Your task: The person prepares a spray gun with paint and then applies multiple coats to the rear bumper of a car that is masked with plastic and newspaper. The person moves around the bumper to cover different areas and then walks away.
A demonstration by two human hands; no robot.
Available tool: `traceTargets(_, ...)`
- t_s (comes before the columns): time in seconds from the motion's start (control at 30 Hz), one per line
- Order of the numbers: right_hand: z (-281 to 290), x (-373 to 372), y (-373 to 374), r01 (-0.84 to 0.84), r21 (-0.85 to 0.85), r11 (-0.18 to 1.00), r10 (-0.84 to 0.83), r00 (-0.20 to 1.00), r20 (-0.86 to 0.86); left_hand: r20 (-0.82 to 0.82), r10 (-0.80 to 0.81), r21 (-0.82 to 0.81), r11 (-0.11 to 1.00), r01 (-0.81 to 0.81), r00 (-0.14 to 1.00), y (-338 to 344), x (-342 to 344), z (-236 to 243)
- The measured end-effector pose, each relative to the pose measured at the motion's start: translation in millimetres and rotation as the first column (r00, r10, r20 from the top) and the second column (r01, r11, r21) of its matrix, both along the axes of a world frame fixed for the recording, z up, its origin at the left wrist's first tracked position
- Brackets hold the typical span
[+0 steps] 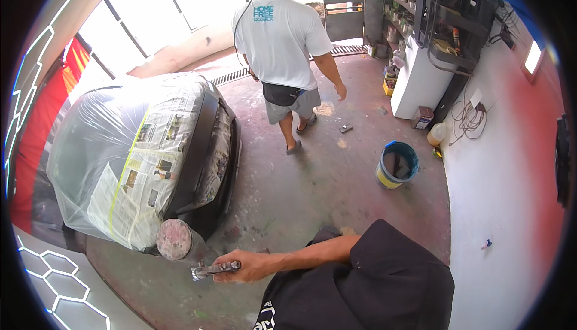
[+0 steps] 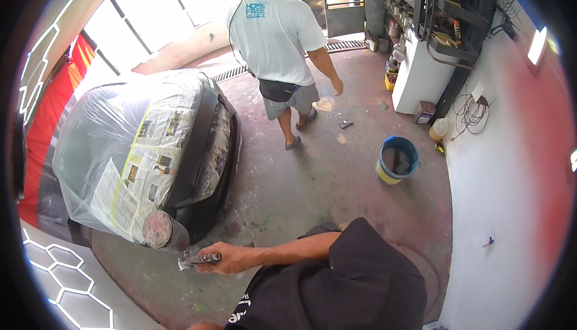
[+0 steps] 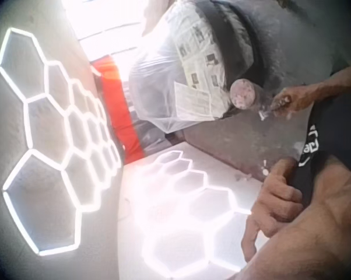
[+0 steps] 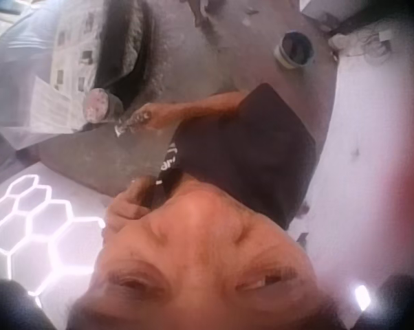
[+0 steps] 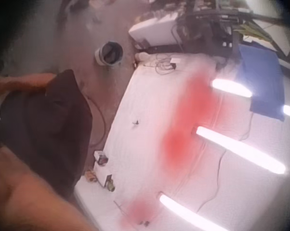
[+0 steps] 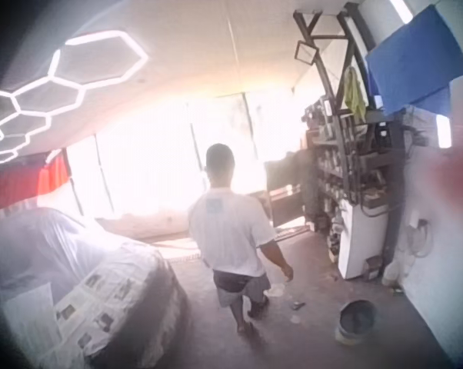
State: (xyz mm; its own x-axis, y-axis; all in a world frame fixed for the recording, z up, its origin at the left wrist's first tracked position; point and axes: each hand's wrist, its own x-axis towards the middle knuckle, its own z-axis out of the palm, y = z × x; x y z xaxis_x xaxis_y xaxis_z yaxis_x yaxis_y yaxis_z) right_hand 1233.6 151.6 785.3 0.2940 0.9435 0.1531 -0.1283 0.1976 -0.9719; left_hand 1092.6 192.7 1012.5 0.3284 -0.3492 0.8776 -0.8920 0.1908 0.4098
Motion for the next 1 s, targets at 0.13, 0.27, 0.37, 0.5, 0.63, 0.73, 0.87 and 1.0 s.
traceTargets(0.13,-3,56,-28,0.073,0.028,0.997,-0.073,0.997,0.0,-0.005,0.072,0.025,0.997,-0.072,0.997,-32,37,6)
traceTargets(0.27,-8,103,-65,0.12,-0.011,0.993,-0.12,0.993,-0.011,-0.207,0.262,0.123,0.963,-0.241,0.942,-64,73,9)
traceTargets(0.37,-3,118,-70,0.143,0.034,0.989,-0.143,0.99,-0.004,0.117,0.283,-0.181,0.949,-0.26,0.952,-100,105,-14)
traceTargets(0.5,-13,135,-78,0.177,0.024,0.984,-0.175,0.983,-0.06,-0.069,0.208,0.092,0.975,-0.201,0.976,-91,109,-17)
traceTargets(0.63,-20,146,-78,0.235,-0.015,0.972,-0.236,0.97,-0.053,-0.436,0.296,0.072,0.953,-0.295,0.85,-71,134,-51)
traceTargets(0.73,-18,143,-78,0.341,-0.003,0.94,-0.341,0.94,-0.006,-0.719,0.536,0.003,0.638,-0.77,0.442,-82,108,-114)
traceTargets(0.87,-17,152,-76,0.332,-0.075,0.94,-0.338,0.935,-0.103,-0.913,0.383,0.3,0.399,-0.867,-0.14,-65,120,-210)
traceTargets(1.0,-22,136,-62,0.293,-0.067,0.954,-0.298,0.95,-0.087,-0.923,0.298,0.346,0.373,-0.861,-0.242,-67,110,-269)
